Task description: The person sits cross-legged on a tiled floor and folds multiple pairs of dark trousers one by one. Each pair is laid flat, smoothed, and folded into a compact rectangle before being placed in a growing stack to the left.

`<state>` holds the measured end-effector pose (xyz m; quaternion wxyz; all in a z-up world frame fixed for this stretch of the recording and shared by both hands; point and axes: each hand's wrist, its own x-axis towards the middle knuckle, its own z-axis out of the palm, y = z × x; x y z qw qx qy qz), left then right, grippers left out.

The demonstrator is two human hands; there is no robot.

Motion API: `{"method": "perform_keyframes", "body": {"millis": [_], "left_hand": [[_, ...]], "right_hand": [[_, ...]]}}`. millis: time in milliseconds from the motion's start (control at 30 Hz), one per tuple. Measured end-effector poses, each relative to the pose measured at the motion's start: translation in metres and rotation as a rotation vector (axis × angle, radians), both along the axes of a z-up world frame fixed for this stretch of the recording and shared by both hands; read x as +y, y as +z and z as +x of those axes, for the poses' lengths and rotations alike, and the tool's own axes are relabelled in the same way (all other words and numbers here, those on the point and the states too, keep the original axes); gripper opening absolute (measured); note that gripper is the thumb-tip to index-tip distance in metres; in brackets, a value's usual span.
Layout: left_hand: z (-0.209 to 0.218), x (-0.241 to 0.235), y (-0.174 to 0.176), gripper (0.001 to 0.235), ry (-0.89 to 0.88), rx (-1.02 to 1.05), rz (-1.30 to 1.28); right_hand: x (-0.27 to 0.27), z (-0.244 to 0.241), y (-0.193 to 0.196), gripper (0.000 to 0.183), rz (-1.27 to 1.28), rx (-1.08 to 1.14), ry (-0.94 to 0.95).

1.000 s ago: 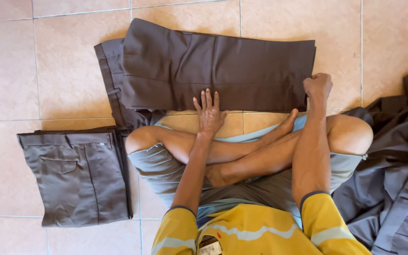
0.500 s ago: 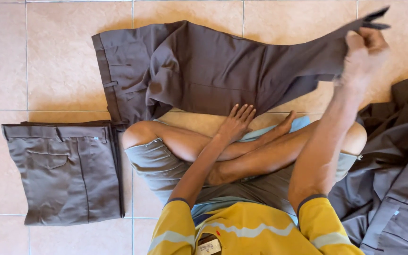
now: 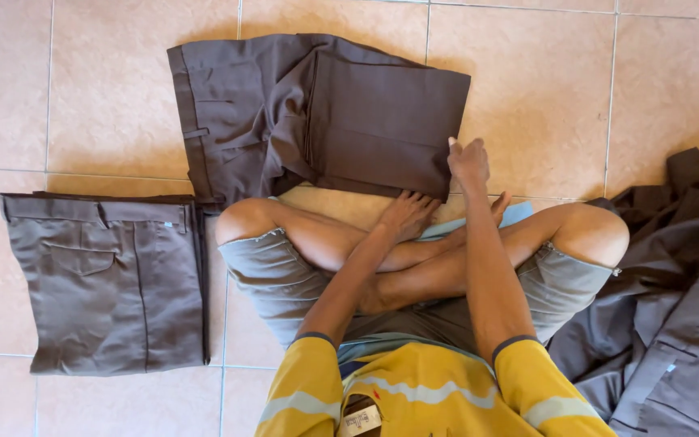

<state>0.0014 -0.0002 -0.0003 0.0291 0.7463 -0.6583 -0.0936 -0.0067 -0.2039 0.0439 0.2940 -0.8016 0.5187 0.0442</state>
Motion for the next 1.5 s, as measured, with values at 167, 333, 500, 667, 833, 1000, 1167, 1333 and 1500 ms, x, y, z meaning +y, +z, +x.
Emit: {"method": "perform_keyframes", "body": {"millis": [167, 333, 500, 667, 833, 1000, 1167, 1333, 1500], "left_hand": [[-0.003, -0.001, -0.005, 0.053, 0.009, 0.039, -0.273], [-0.003, 0.013, 0.053, 0.055, -0.031, -0.107, -0.63], [0.004, 0.014, 0.058, 0.036, 0.059, -0.113, -0.838], [0.014, 0.011, 0.046, 0.034, 0.31, -0.091, -0.64], [0.024, 0.018, 0.02, 0.047, 0.607, 0.05, -0.43], [0.03, -0.019, 0.01, 0.037, 0.952, 0.158, -0.558], [0.037, -0.075, -0.01, 0.035, 1.17, 0.404, -0.295], [0.057, -0.077, -0.025, 0.016, 1.248, 0.466, -0.195], [0.037, -0.055, 0.059, 0.057, 0.984, 0.124, -0.382]], "right_hand": [[-0.036, -0.009, -0.082, 0.042, 0.171, -0.238, -0.056], [-0.114, -0.027, -0.055, 0.033, -0.112, -0.252, 0.02], [-0.124, -0.057, 0.102, 0.053, -0.414, 0.063, -0.282], [-0.086, -0.054, 0.068, 0.042, -0.379, -0.009, 0.118], [-0.007, -0.032, 0.082, 0.05, -0.047, 0.138, 0.493], [-0.008, -0.032, 0.092, 0.063, 0.007, 0.124, 0.516], [-0.011, -0.035, 0.09, 0.067, 0.057, 0.084, 0.462], [-0.008, -0.033, 0.093, 0.064, 0.063, 0.111, 0.47], [-0.008, -0.032, 0.085, 0.073, 0.025, 0.116, 0.508]]}}
